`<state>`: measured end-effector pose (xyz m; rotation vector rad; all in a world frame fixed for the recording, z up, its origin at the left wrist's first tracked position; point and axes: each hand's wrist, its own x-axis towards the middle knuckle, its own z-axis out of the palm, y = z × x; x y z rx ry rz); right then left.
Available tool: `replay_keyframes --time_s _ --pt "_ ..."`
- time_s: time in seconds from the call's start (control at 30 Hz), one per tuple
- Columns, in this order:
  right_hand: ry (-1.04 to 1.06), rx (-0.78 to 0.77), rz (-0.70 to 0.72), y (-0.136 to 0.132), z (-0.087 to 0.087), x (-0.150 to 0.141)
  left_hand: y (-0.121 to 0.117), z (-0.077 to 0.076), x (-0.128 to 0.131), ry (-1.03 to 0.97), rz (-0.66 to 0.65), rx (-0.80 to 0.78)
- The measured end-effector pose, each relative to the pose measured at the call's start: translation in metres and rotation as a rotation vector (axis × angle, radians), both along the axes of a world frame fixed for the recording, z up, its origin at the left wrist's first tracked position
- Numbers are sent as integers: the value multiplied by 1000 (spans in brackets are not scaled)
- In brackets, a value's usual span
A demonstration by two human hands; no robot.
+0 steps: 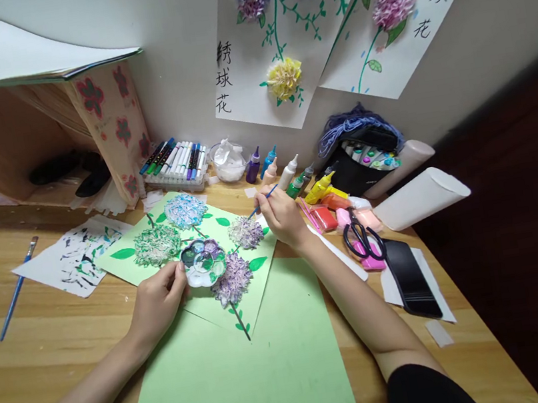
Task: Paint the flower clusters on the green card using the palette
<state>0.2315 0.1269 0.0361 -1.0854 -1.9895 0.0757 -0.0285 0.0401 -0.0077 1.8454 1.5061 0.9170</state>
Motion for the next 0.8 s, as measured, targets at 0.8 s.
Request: replay_keyframes --time_s 0.8 --pt "-168 117 46 -1 2 -3 0 -1 0 12 -3 5"
